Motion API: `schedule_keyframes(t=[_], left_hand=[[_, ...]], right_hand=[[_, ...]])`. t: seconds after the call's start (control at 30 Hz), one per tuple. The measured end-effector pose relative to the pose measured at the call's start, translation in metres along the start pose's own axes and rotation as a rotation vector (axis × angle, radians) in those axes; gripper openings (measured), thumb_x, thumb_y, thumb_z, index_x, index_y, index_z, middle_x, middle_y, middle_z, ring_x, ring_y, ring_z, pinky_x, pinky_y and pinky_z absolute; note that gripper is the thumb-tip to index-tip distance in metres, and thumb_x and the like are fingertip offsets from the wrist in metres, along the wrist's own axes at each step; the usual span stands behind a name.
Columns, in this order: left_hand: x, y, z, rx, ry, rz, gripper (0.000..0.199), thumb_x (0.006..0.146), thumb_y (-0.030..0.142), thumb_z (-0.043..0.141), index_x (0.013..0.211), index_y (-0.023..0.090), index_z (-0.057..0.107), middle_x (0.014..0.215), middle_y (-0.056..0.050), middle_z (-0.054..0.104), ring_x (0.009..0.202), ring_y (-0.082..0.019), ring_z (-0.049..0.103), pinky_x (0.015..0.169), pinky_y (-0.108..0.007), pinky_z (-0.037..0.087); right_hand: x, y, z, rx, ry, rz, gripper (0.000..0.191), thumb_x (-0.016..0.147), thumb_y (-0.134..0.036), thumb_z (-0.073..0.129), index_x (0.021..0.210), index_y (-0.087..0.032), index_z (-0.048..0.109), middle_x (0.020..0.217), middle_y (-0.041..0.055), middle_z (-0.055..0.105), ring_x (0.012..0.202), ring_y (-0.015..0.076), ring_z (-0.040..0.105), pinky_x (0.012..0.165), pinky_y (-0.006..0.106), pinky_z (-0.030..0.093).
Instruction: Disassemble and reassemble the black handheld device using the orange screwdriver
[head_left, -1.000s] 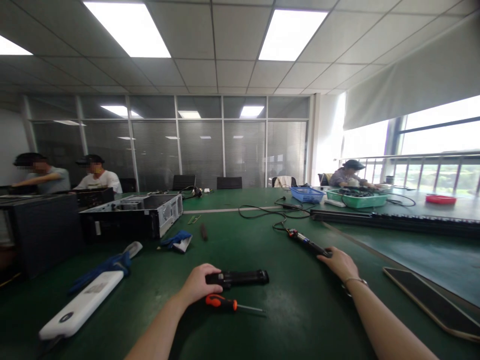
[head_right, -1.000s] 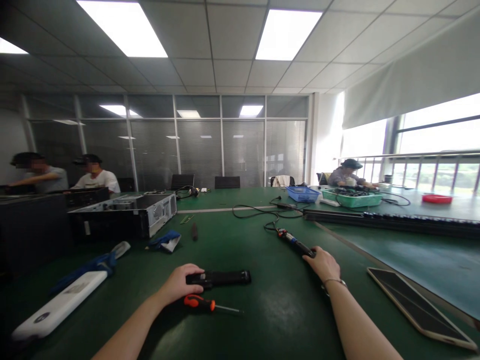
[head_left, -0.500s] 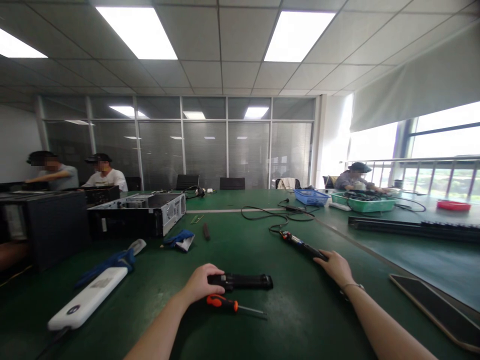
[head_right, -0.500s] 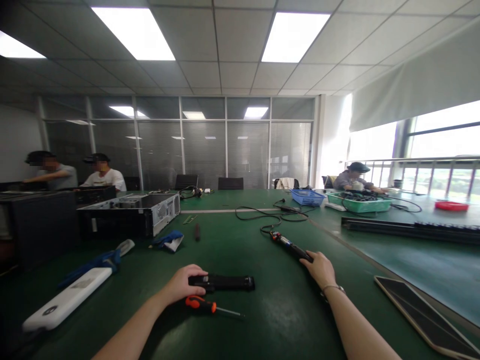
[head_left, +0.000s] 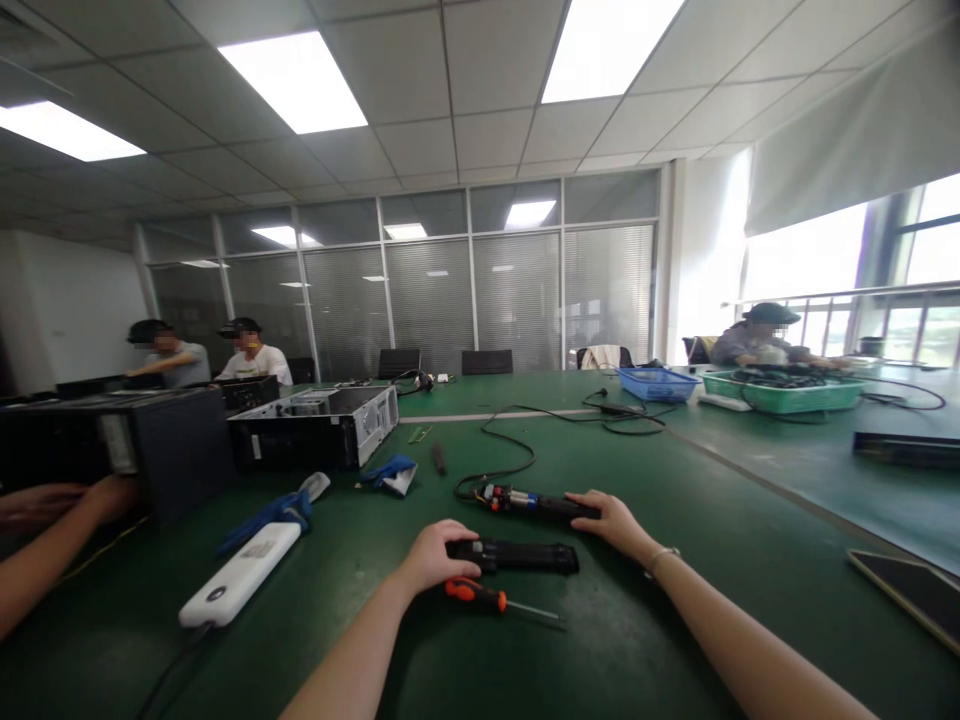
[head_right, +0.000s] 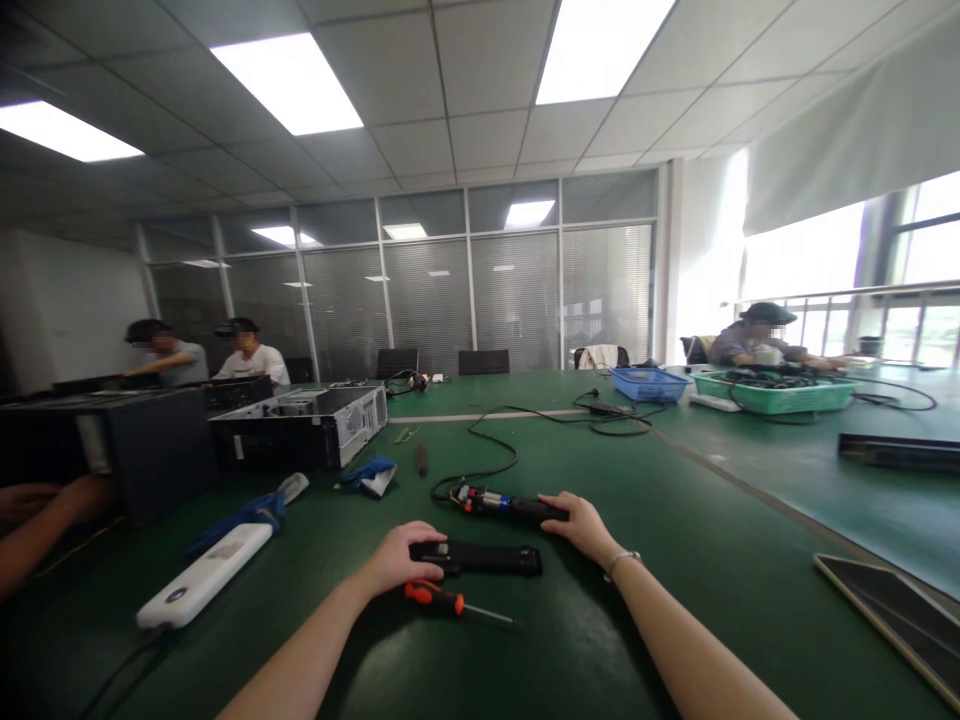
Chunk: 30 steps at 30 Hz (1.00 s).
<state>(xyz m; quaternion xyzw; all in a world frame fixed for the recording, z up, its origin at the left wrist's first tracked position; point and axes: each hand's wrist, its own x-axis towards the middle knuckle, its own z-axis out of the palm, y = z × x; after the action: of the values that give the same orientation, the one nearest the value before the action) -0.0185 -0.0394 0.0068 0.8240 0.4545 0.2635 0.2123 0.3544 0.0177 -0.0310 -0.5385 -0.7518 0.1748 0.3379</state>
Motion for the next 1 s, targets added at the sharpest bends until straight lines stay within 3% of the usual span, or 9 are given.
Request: schedule_keyframes(t=[0.33,0.47,0.6,0.7,0.83,1.0], left_hand=[[0.001,-0.005,0.004,-0.009,0.055,0.038,0.051,0.058,0.04,0.083,0.104,0.022,0.072,0.104,-0.005,0.071,0.095,-0.023,0.064,0.088,-0.03,0.048],[0.0,-0.005,-0.002,-0.044,0.228,0.045,0.035,0.074,0.04,0.071,0.101,0.017,0.073,0.093,-0.006,0.072,0.078,-0.019,0.067,0.072,-0.028,0.053],[0.001,-0.01,-0.008,0.1,0.396,0.07,0.031,0.075,0.033,0.07,0.104,0.02,0.071,0.106,-0.009,0.07,0.1,-0.024,0.064,0.092,-0.035,0.049],[0.002,-0.017,-0.007,0.196,0.327,0.043,0.046,0.073,0.027,0.071,0.119,0.019,0.065,0.123,-0.011,0.064,0.116,-0.028,0.057,0.103,-0.041,0.042],[0.003,-0.024,-0.001,0.201,0.203,0.0,0.046,0.081,0.021,0.06,0.127,0.018,0.058,0.13,-0.01,0.06,0.12,-0.025,0.055,0.106,-0.039,0.039],[0.004,-0.026,0.001,0.187,0.219,-0.05,0.049,0.078,0.011,0.058,0.127,0.019,0.059,0.129,-0.007,0.061,0.119,-0.023,0.056,0.106,-0.035,0.039]], right_hand=[[0.014,-0.049,0.031,0.185,-0.184,-0.088,0.057,0.068,-0.042,0.072,0.121,-0.022,0.065,0.103,0.0046,0.067,0.094,0.0233,0.061,0.091,0.034,0.045],[0.013,-0.048,0.028,0.248,-0.222,-0.07,0.058,0.066,-0.042,0.073,0.12,-0.022,0.065,0.109,0.0044,0.067,0.097,0.0242,0.061,0.094,0.037,0.044],[0.008,-0.038,0.019,0.298,-0.241,-0.037,0.058,0.064,-0.04,0.075,0.118,-0.021,0.066,0.111,0.0042,0.068,0.1,0.0248,0.062,0.096,0.037,0.044],[0.006,-0.034,0.015,0.322,-0.227,-0.016,0.064,0.063,-0.04,0.076,0.122,-0.02,0.063,0.115,0.005,0.068,0.104,0.0251,0.061,0.1,0.037,0.042],[0.005,-0.031,0.013,0.345,-0.202,0.01,0.072,0.063,-0.041,0.076,0.129,-0.018,0.057,0.117,0.0075,0.066,0.107,0.0253,0.061,0.102,0.038,0.041],[0.003,-0.023,0.007,0.347,-0.202,0.052,0.06,0.062,-0.042,0.076,0.116,-0.017,0.066,0.111,0.0076,0.069,0.102,0.0261,0.063,0.097,0.038,0.045]])
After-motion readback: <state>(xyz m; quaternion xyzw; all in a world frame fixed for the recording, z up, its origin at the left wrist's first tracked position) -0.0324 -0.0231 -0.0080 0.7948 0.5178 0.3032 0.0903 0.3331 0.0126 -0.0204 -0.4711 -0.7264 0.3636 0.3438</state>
